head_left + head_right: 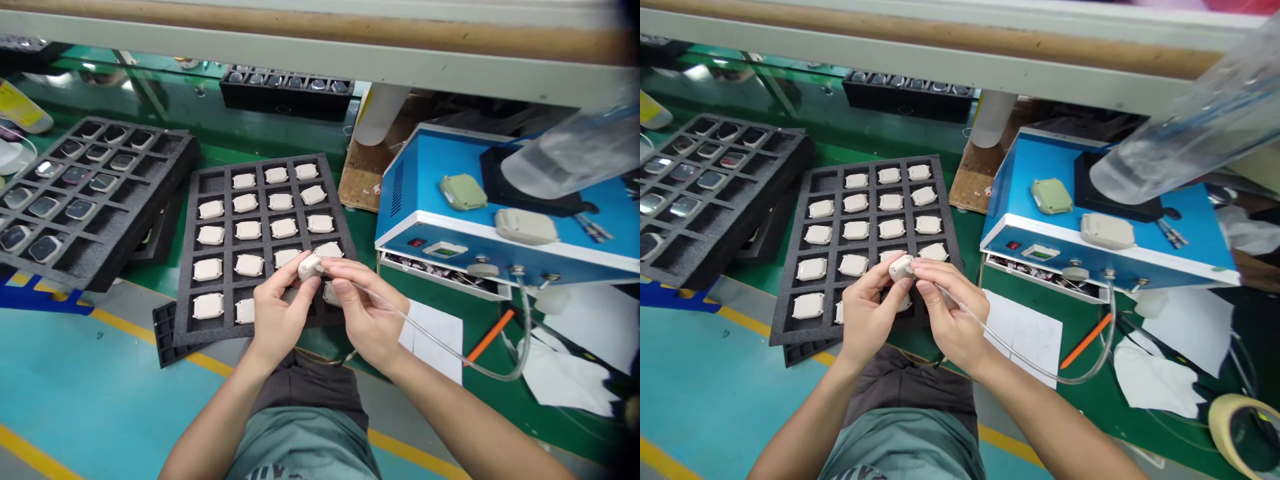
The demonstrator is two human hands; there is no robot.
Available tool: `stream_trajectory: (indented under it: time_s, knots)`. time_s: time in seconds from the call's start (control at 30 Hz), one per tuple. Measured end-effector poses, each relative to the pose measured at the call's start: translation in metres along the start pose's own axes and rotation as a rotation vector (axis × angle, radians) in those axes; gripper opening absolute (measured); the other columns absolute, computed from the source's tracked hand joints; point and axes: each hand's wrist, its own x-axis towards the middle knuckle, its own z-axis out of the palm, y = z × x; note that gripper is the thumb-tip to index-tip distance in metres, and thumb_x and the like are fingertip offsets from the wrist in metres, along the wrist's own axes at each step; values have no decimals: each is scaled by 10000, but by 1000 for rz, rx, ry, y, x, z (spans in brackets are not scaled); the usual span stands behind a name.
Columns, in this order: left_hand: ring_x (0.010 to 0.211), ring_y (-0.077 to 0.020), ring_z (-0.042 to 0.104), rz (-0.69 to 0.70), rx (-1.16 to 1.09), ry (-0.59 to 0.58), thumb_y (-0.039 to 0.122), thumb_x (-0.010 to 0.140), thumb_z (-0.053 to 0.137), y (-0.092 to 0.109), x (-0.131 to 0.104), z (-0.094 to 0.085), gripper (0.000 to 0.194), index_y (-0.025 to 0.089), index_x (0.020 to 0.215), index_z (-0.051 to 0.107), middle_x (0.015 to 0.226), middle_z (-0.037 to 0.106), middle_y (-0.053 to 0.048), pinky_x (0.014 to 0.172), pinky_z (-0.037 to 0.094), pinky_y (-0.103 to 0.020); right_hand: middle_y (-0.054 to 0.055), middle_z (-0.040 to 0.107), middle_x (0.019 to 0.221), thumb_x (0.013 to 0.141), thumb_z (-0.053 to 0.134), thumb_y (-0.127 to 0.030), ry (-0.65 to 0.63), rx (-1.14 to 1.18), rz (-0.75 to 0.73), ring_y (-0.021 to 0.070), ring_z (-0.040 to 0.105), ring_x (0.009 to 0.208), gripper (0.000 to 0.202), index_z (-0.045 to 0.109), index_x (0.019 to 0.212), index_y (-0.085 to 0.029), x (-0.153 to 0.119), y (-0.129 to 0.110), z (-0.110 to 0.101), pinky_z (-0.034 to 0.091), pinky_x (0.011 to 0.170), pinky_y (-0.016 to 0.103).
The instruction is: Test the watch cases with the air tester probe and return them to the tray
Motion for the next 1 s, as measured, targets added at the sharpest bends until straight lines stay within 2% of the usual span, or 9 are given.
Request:
stream_trajectory:
  time_s: [0.8,1.0]
  knots:
    - [936,-214,775,39,62,6,307,899,792,0,0,-1,367,223,1257,795,1174,815,-61,887,628,-313,51,821,1132,1017,678,-240,-22,23,24,230,782,1093,141,801,1066,-286,-1,3,-1,661,969,410]
    - [1121,-270,768,44,95,7,363,903,802,-2,3,-3,398,218,1274,789,1269,787,-75,1013,615,-365,57,816,1138,1024,669,-247,-40,40,-5,216,784,1067,147,797,1086,-284,3,5,0,660,965,395]
